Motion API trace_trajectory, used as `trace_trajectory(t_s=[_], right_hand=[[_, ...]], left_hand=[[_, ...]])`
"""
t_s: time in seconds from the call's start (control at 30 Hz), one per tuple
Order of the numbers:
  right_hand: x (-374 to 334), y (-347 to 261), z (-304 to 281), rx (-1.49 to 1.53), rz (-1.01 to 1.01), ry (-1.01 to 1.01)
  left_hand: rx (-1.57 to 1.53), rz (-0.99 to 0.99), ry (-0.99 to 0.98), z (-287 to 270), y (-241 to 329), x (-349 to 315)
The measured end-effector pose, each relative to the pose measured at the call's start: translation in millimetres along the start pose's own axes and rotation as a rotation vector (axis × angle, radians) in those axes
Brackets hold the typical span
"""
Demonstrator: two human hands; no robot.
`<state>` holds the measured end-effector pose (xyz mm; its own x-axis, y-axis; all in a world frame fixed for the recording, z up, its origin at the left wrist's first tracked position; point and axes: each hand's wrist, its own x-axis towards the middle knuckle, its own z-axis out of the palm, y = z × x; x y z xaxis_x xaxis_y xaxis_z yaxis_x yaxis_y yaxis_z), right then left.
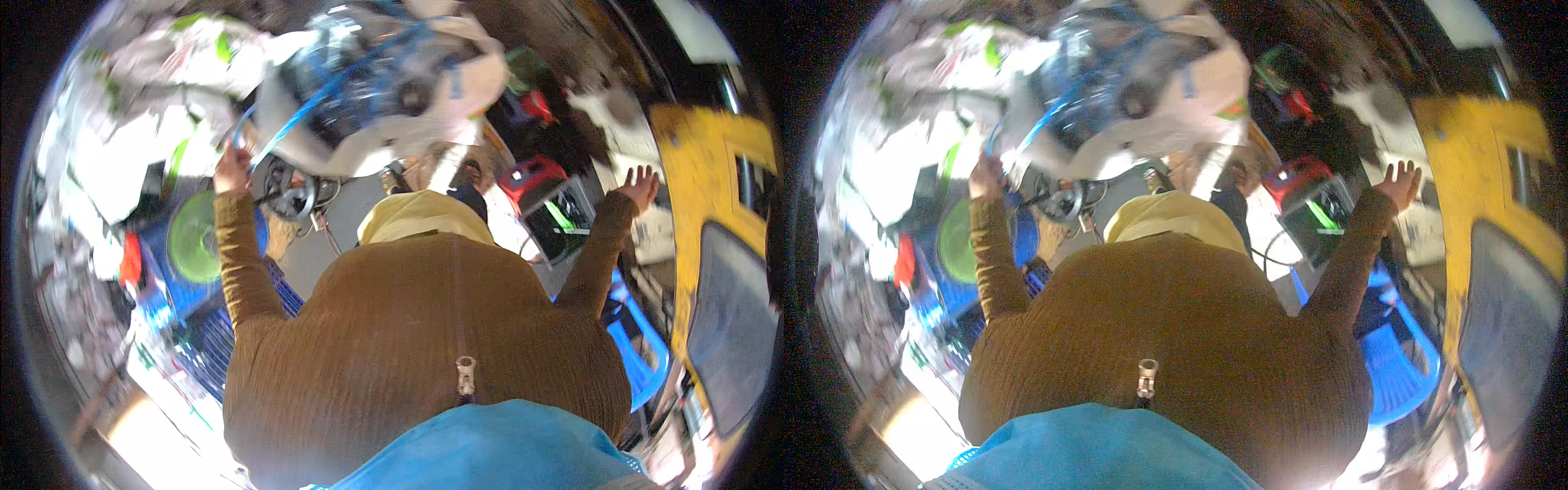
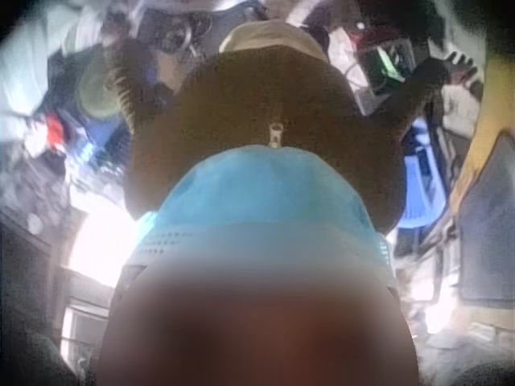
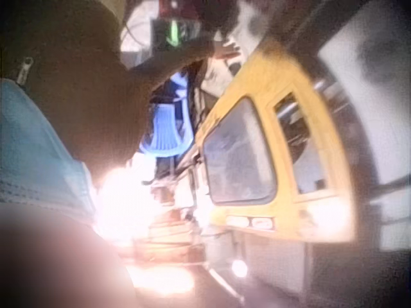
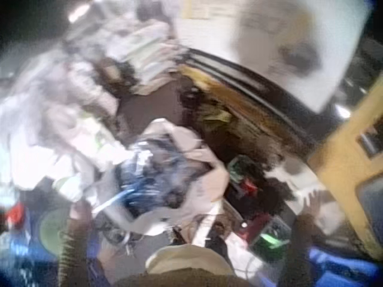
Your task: The person places a black plastic bag inside a larger white sack, then repeatedly ties and adjusts a blue plastic strap around the sack to secure it. The person handles the sack and strap with both hands throughout the clip.
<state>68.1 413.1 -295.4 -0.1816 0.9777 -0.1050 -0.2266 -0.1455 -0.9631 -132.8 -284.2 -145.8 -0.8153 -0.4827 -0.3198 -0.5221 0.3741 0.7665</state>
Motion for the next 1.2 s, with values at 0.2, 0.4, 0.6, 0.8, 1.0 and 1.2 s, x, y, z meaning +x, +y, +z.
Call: trace_trajectory(t_s=[0.2,0.4,0.6,0.8,1.0,1.2], right_hand=[[-325,-115,256,-0.168,-0.894,-1.639],[-460,-96,334,-0.401,-0.982,-1.921],[-433,-155,366,-0.142,-0.253,-1.508],[-434,-165,371,-0.317,-0.276,-1.607],[-377,-244,398,0.022,-0.497,-1.58],[-330,-244,358,-0.246,-1.116,-0.974]], left_hand=[[-0.522,0.486,-0.319,-40,43,-45],[-0.7,0.776,-0.753,-66,79,-25],[-0.914,0.824,-0.966,-20,89,27],[-0.328,1.117,-0.809,85,106,-46],[-0.357,1.258,-0.904,91,120,-22],[0.029,1.512,-0.828,81,140,25]])
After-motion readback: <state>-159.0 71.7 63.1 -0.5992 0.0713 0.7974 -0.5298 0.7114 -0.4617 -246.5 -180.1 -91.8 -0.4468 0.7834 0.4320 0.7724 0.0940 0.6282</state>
